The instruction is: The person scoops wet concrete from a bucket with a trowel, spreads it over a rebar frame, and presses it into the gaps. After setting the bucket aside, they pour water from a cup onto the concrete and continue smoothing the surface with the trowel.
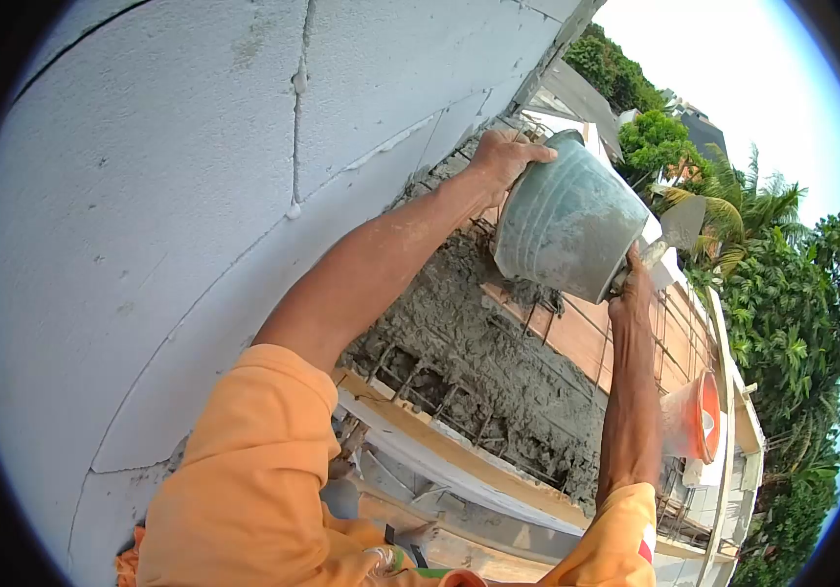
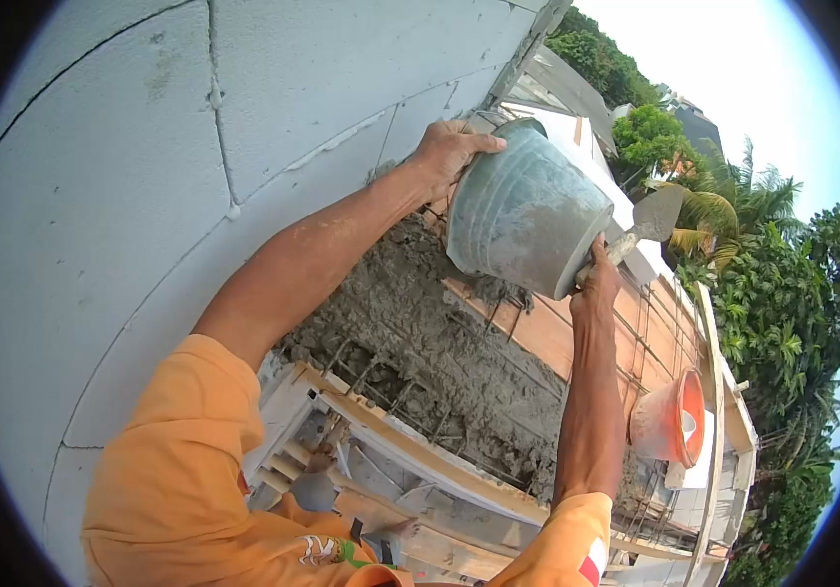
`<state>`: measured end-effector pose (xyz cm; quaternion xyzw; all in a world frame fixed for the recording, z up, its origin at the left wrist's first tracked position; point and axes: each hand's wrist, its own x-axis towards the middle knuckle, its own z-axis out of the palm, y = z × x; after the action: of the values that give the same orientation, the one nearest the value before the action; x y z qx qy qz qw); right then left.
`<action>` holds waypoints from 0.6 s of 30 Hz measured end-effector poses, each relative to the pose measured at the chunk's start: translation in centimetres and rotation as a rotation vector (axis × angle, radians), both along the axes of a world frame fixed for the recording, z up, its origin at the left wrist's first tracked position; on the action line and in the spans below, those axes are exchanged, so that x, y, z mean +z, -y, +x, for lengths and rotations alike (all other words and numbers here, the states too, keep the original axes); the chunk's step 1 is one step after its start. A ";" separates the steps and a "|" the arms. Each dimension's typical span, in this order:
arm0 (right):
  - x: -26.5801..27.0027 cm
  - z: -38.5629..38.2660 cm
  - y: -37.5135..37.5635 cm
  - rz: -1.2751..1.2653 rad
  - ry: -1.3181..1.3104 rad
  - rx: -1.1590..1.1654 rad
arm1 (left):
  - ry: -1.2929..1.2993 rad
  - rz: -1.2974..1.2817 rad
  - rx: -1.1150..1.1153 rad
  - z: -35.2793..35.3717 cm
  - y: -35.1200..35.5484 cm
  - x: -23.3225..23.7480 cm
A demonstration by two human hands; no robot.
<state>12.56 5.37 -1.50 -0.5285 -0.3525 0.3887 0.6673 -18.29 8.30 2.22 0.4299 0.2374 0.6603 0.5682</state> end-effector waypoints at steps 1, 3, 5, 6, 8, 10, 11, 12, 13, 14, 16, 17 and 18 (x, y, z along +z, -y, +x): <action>-0.2 -1.7 -0.3 -0.035 0.005 0.020 | 0.005 -0.035 0.020 -1.5 0.5 -1.1; 3.9 -4.8 0.9 -0.111 0.113 -0.072 | 0.002 -0.073 0.069 -2.9 1.7 -0.1; 6.7 -5.7 -0.1 -0.028 0.117 -0.005 | 0.021 -0.047 0.089 -3.7 0.7 0.0; 8.5 -6.3 0.0 0.020 0.154 0.020 | 0.051 0.013 0.089 -4.6 0.7 0.6; 10.4 -6.9 -1.1 0.079 0.187 0.037 | 0.078 0.084 0.081 -5.5 0.6 1.4; 11.1 -6.9 -2.1 0.126 0.368 -0.003 | 0.131 0.048 0.122 -5.8 1.5 1.4; 11.7 -8.2 -1.6 0.009 0.430 -0.051 | 0.131 0.052 0.115 -6.0 2.1 1.1; 12.1 -8.9 -0.5 0.066 0.428 -0.013 | 0.150 0.035 0.102 -6.2 2.4 0.8; 12.4 -9.1 0.4 0.117 0.425 0.024 | 0.166 0.013 0.088 -6.4 2.8 0.5; 12.8 -8.7 0.4 0.118 0.427 0.007 | 0.177 0.048 0.088 -6.2 3.1 0.7; 12.7 -8.0 0.7 0.217 0.471 0.013 | 0.181 0.042 0.068 -5.6 1.7 0.3; 12.9 -5.9 -1.8 0.131 0.550 0.031 | 0.176 0.052 0.056 -5.0 1.4 0.2; 13.3 -5.4 -1.9 0.099 0.546 -0.001 | 0.222 0.049 0.025 -4.5 1.5 0.1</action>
<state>7.15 7.30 11.84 -0.5807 -0.5376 0.2139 0.5728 -22.83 6.81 2.28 0.3647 0.1623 0.7165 0.5721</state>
